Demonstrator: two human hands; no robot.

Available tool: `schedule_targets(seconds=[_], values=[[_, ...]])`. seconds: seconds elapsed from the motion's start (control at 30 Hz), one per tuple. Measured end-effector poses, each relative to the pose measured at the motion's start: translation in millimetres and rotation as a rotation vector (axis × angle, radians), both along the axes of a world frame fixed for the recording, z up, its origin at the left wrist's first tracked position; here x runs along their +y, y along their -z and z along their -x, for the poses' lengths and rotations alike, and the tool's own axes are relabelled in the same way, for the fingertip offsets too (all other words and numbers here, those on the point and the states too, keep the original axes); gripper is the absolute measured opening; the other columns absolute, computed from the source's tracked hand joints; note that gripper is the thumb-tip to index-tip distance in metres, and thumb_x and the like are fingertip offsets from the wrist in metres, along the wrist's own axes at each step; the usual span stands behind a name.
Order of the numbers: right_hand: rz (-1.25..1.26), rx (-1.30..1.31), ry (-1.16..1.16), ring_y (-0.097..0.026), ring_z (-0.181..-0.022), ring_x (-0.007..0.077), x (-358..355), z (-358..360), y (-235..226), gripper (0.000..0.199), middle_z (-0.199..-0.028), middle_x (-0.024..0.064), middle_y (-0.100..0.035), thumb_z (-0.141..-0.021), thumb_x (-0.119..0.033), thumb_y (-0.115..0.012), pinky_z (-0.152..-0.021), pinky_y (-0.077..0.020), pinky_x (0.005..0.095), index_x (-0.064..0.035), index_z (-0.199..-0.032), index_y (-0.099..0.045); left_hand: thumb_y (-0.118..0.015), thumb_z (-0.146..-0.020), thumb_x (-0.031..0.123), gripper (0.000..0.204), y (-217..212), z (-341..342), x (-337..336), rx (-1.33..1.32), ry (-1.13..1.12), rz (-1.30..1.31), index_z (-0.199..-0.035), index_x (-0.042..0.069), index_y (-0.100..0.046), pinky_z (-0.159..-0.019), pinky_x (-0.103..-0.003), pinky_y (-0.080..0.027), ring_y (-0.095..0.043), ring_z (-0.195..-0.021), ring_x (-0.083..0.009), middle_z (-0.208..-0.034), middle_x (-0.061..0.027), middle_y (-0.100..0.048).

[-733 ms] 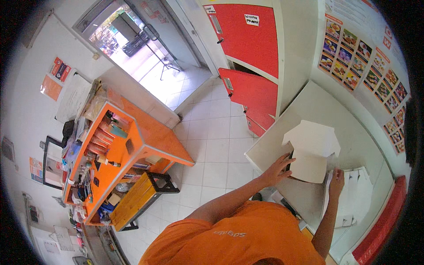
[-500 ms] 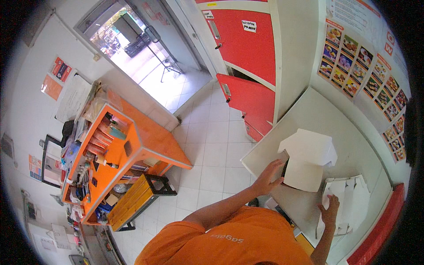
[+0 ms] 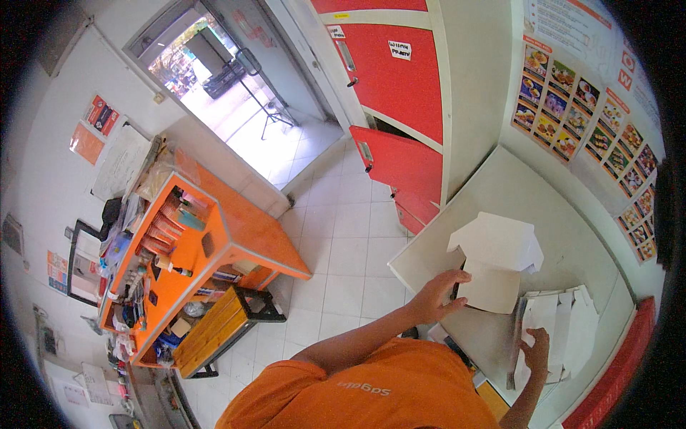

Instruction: The person repeatedly folds flat white cardboard pieces into small box shapes and places them on a counter. The person handles the boxes one at a time, folding the sides and stacking the finished units.

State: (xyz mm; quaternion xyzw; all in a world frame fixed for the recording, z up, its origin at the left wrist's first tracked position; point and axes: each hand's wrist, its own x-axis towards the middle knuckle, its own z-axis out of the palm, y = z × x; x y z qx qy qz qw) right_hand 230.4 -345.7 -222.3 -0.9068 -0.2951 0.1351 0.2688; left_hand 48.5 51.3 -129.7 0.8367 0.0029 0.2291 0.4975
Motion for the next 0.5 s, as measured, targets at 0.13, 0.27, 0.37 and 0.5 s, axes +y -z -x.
schedule_targets(seconds=[0.13,0.27,0.37,0.5], values=[[-0.023,0.04,-0.122,-0.063,-0.102,0.0428,-34.2,-26.2,8.2,0.021,-0.1,0.0236,-0.067,-0.082,-0.008,-0.071,-0.087,-0.0516,0.0472,0.004,-0.099,-0.069,-0.07,-0.095,0.017,0.041,-5.7,10.8,1.7,0.084,0.084,0.098,-0.13,0.003,-0.056,-0.097,-0.041,-0.05,-0.063,-0.11,-0.0296,-0.119,-0.0149,-0.064],[0.37,-0.117,0.171,-0.066,-0.079,0.0399,-20.8,-31.9,-9.0,0.021,-0.089,0.0222,-0.07,-0.082,-0.014,-0.073,-0.074,-0.0537,0.0448,0.0035,-0.095,-0.071,-0.069,-0.096,0.019,0.037,-4.7,18.8,3.5,0.088,0.079,0.115,-0.129,0.005,-0.059,-0.091,-0.04,-0.051,-0.066,-0.102,-0.0264,-0.112,-0.012,-0.067],[-0.276,0.092,0.378,-0.066,-0.073,0.0317,28.6,-2.4,-75.5,0.021,-0.086,0.0176,-0.072,-0.089,-0.017,-0.071,-0.07,-0.0526,0.0429,0.0032,-0.094,-0.071,-0.07,-0.096,0.018,0.034,-5.0,22.5,7.0,0.077,0.062,0.12,-0.126,0.005,-0.06,-0.088,-0.039,-0.051,-0.068,-0.097,-0.0236,-0.107,-0.0101,-0.069],[-0.189,0.204,0.471,-0.067,-0.082,0.0275,15.0,-11.8,-96.9,0.024,-0.094,0.0156,-0.073,-0.096,-0.018,-0.068,-0.077,-0.0526,0.0397,0.0039,-0.106,-0.07,-0.071,-0.095,0.016,0.032,-10.1,21.9,9.8,0.06,0.077,0.143,-0.124,0.005,-0.061,-0.084,-0.037,-0.052,-0.069,-0.092,-0.0209,-0.105,-0.0087,-0.07]])
